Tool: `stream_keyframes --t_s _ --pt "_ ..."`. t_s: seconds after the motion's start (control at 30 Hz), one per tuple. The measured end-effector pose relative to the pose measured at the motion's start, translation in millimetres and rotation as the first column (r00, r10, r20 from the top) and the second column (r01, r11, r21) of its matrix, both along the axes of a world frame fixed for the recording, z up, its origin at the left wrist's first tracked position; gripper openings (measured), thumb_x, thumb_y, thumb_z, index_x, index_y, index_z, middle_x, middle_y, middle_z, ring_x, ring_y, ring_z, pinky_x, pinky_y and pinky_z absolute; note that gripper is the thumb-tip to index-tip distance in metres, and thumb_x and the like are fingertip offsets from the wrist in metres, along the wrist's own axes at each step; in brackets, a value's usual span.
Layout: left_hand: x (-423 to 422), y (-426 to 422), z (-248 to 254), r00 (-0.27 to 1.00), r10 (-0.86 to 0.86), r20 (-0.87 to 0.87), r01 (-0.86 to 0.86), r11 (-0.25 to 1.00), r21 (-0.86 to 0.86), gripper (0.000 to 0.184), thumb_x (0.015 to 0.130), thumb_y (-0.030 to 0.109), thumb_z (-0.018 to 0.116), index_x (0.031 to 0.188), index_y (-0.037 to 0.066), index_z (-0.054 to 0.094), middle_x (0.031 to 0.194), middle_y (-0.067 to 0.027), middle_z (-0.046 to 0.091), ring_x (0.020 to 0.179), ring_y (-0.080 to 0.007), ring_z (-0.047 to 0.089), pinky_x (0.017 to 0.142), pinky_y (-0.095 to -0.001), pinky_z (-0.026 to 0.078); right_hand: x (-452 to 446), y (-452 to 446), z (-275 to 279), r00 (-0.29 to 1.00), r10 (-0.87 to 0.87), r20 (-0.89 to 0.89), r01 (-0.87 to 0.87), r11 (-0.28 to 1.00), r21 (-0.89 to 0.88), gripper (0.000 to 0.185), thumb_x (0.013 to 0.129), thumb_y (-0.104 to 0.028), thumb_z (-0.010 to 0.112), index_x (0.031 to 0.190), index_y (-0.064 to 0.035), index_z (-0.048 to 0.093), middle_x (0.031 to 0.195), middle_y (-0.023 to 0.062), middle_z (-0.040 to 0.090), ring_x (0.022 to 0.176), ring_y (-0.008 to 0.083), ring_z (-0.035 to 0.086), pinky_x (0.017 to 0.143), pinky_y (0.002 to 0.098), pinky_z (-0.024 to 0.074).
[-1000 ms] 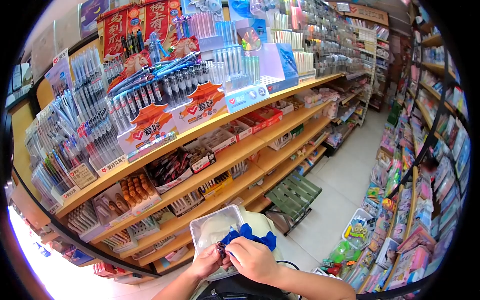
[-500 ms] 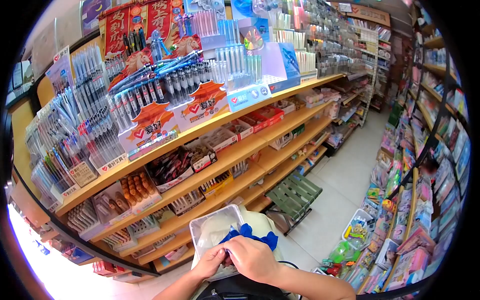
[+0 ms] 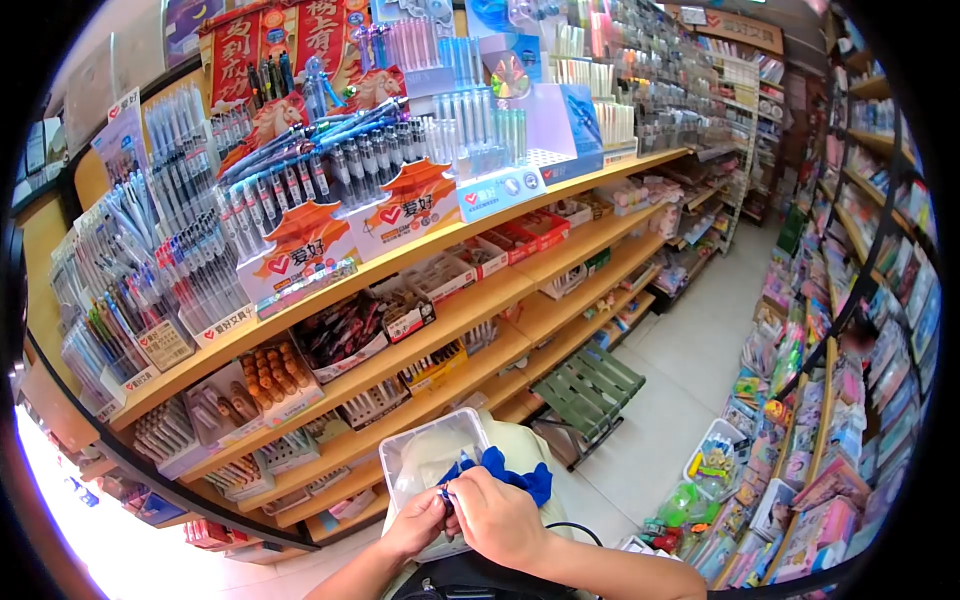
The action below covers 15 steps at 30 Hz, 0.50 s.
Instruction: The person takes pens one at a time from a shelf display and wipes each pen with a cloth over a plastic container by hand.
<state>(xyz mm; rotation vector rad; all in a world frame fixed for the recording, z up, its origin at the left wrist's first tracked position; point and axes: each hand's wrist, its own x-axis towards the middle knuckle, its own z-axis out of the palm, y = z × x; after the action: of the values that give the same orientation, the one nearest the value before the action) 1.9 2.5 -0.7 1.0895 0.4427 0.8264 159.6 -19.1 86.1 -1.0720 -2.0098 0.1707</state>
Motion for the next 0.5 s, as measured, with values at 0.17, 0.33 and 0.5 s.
stream_keyframes --t_s 0.17,0.33,0.5 --pt "-2 0 -1 0.992 -0.050 0.116 0.058 0.996 -0.067 0.037 0.092 0.041 0.038 0.098 0.005 0.045 0.071 -0.0018 0.041 0.064 -0.0111 0.038 0.057 -0.0231 0.034 2 -1 -4 0.999 0.020 -0.036 -0.021 1.000 -0.016 0.015 0.072 -0.002 0.061 0.084 -0.0021 0.052 0.080 0.0106 0.055 0.065 0.0264 0.057 0.055 0.0325 0.0466" --pt "1 -2 9 0.996 0.022 0.082 -0.018 0.999 -0.049 0.034 0.092 0.039 0.039 0.104 0.008 0.041 0.072 -0.0021 0.040 0.064 -0.0112 0.038 0.057 -0.0233 0.034 3 1 -7 0.999 0.035 0.019 -0.036 0.996 0.081 0.015 0.074 -0.005 0.060 0.086 -0.0024 0.051 0.082 0.0098 0.053 0.062 0.0239 0.057 0.053 0.0309 0.0460" --pt "3 -2 2 0.995 0.097 -0.011 -0.096 0.993 0.074 0.024 0.094 0.031 0.039 0.106 0.009 0.040 0.073 -0.0007 0.041 0.064 -0.0090 0.038 0.057 -0.0216 0.034 3 -1 -4 0.996 -0.015 0.086 0.007 0.996 0.093 0.018 0.068 -0.003 0.063 0.082 -0.0019 0.053 0.078 0.0102 0.054 0.062 0.0245 0.057 0.054 0.0315 0.0470"
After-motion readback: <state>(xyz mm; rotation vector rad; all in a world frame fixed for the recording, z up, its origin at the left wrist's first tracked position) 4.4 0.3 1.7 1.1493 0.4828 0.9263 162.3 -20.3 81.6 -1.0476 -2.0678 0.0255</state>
